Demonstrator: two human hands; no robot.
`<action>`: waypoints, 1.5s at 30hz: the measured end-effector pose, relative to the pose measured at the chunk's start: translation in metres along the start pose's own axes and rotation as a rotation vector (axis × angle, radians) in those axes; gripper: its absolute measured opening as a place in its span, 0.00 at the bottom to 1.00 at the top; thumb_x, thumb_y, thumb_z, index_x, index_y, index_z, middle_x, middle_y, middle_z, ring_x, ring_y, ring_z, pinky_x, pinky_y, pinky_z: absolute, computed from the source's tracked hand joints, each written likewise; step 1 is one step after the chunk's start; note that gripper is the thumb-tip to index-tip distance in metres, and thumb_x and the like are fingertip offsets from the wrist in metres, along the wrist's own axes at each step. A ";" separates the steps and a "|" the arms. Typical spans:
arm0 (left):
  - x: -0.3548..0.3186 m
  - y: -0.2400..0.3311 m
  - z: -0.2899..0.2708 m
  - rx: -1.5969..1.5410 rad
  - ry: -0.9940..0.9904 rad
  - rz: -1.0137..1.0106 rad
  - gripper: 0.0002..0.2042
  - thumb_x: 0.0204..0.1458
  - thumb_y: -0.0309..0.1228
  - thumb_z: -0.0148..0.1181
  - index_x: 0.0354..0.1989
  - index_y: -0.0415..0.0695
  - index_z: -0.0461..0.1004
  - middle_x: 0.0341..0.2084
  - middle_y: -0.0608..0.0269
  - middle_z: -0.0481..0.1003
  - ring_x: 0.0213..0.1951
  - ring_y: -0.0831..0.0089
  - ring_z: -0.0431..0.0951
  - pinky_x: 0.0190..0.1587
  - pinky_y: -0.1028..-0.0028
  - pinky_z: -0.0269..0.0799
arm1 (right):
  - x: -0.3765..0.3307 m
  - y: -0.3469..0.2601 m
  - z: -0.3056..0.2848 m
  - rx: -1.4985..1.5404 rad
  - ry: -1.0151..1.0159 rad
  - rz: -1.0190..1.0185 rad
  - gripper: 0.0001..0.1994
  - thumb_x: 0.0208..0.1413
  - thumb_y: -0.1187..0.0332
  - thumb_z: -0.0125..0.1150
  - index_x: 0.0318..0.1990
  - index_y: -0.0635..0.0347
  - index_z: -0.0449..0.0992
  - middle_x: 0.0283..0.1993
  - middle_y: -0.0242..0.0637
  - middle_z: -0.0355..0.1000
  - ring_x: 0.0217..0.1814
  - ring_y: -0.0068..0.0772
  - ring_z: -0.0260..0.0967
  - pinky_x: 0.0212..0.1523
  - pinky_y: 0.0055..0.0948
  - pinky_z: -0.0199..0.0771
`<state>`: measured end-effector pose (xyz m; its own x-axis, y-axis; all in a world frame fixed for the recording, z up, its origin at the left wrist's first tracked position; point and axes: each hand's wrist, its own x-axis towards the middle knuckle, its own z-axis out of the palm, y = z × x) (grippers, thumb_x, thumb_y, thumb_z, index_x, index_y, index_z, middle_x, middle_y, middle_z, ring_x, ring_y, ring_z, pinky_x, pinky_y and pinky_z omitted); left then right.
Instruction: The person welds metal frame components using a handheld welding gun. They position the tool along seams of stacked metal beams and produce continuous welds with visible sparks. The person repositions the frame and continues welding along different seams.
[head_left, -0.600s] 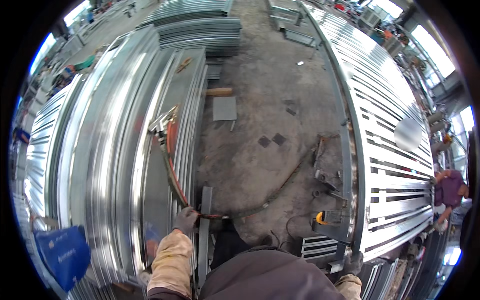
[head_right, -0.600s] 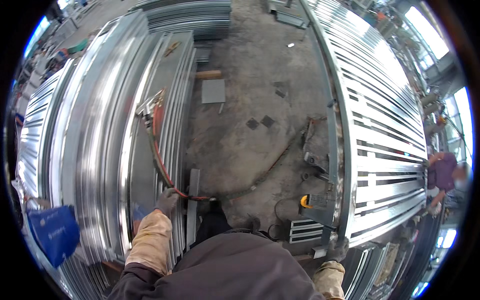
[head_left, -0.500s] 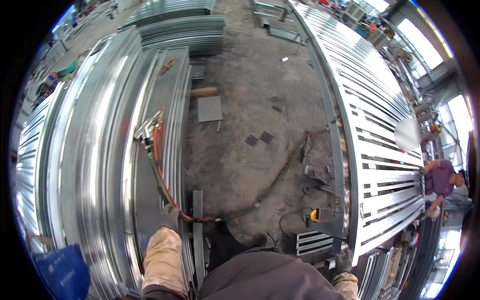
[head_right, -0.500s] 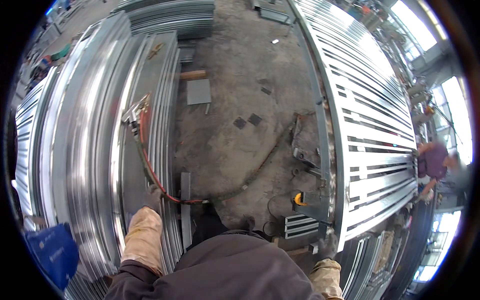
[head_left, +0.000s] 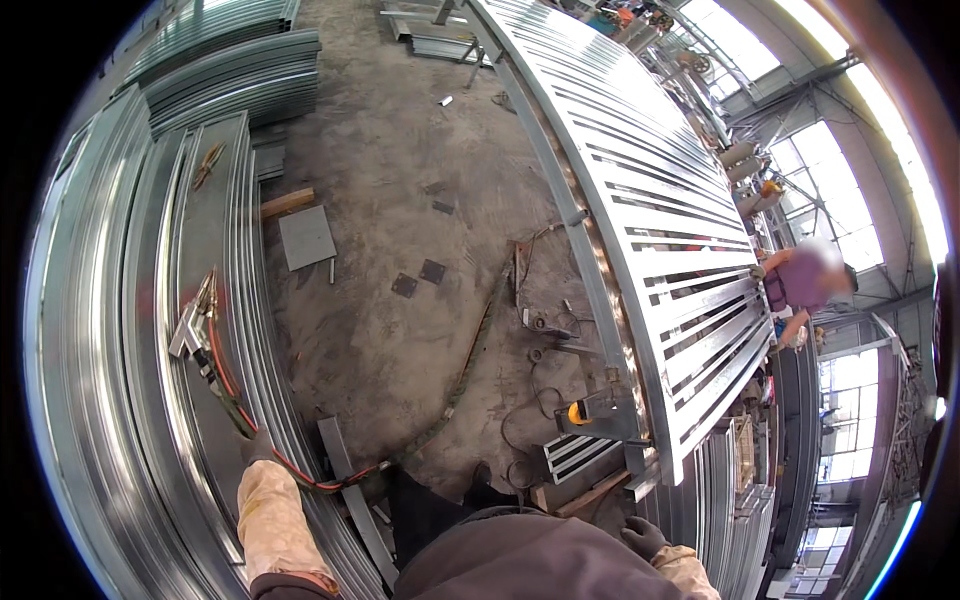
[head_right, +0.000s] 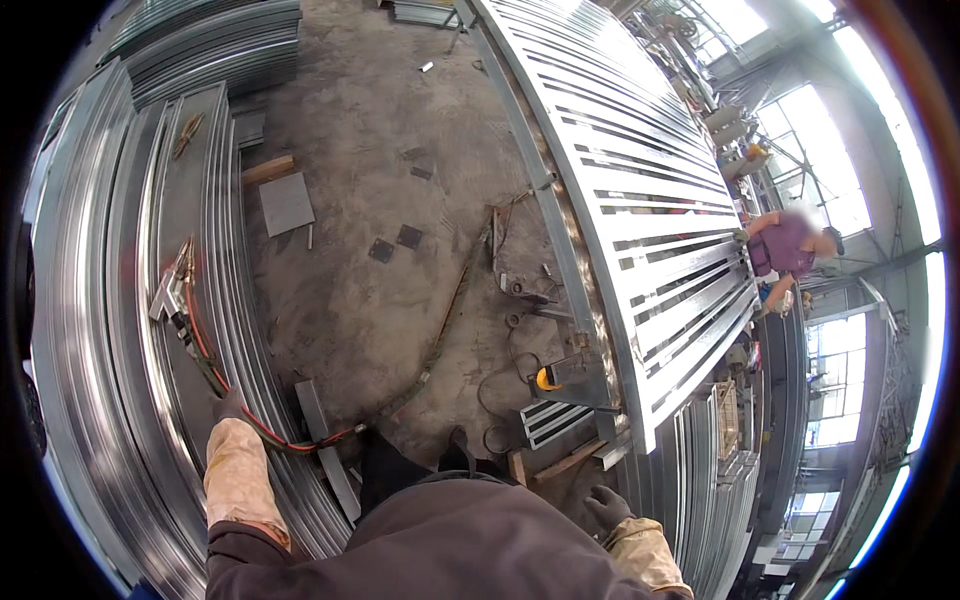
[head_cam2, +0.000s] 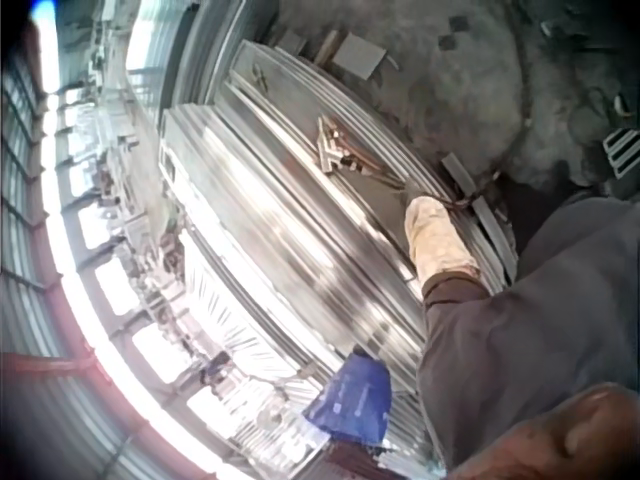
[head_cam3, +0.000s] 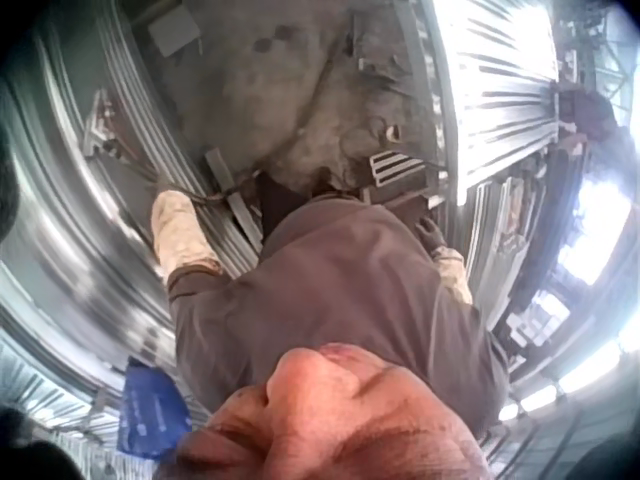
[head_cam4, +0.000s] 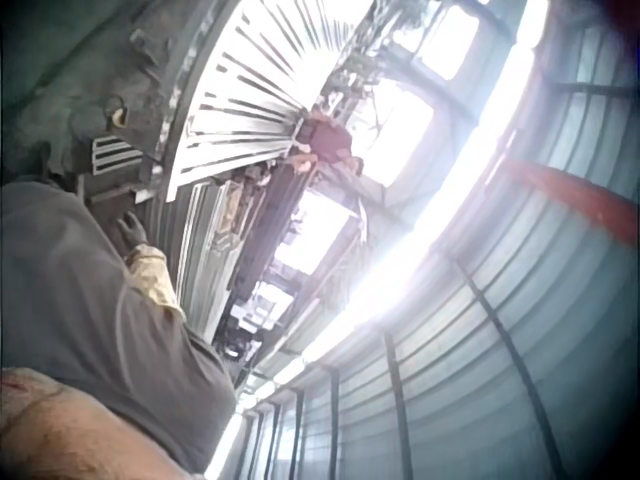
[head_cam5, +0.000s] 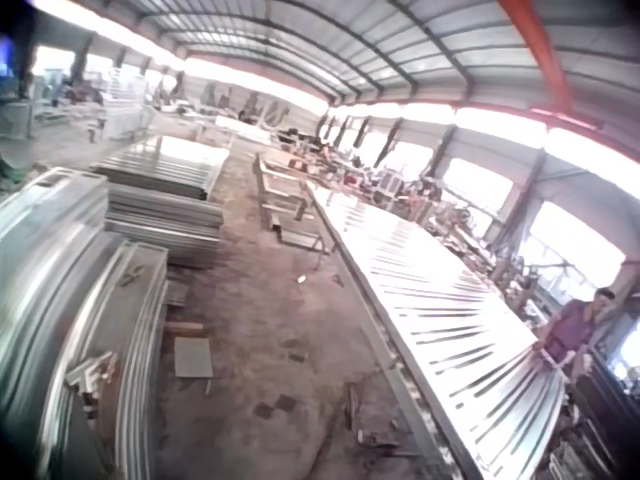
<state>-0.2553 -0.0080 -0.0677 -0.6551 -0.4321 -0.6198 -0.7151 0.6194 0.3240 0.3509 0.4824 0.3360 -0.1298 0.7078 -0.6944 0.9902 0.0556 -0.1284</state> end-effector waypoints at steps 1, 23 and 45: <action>0.014 -0.001 -0.004 0.018 0.051 0.022 0.49 0.47 0.50 0.64 0.72 0.36 0.46 0.67 0.39 0.57 0.68 0.47 0.58 0.69 0.60 0.54 | 0.000 -0.013 0.003 0.017 -0.019 0.007 0.32 0.55 0.57 0.64 0.64 0.66 0.66 0.64 0.50 0.67 0.66 0.43 0.65 0.63 0.36 0.67; 0.082 0.007 -0.058 0.047 -0.014 0.122 0.36 0.40 0.42 0.74 0.55 0.29 0.72 0.52 0.42 0.75 0.54 0.50 0.75 0.57 0.61 0.68 | 0.042 -0.050 0.018 0.016 -0.082 -0.135 0.30 0.57 0.55 0.62 0.63 0.63 0.67 0.62 0.48 0.70 0.65 0.42 0.67 0.63 0.35 0.66; -0.204 0.186 -0.057 -0.808 0.054 0.312 0.17 0.38 0.25 0.63 0.41 0.42 0.71 0.25 0.65 0.71 0.25 0.70 0.72 0.31 0.68 0.71 | 0.321 -0.329 -0.035 -0.077 -0.414 -0.476 0.31 0.56 0.53 0.61 0.63 0.63 0.67 0.58 0.48 0.72 0.61 0.42 0.70 0.61 0.34 0.69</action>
<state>-0.2685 0.1580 0.1600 -0.8461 -0.3636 -0.3898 -0.4416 0.0686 0.8946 -0.0147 0.7166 0.1802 -0.5508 0.2627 -0.7922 0.8179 0.3587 -0.4498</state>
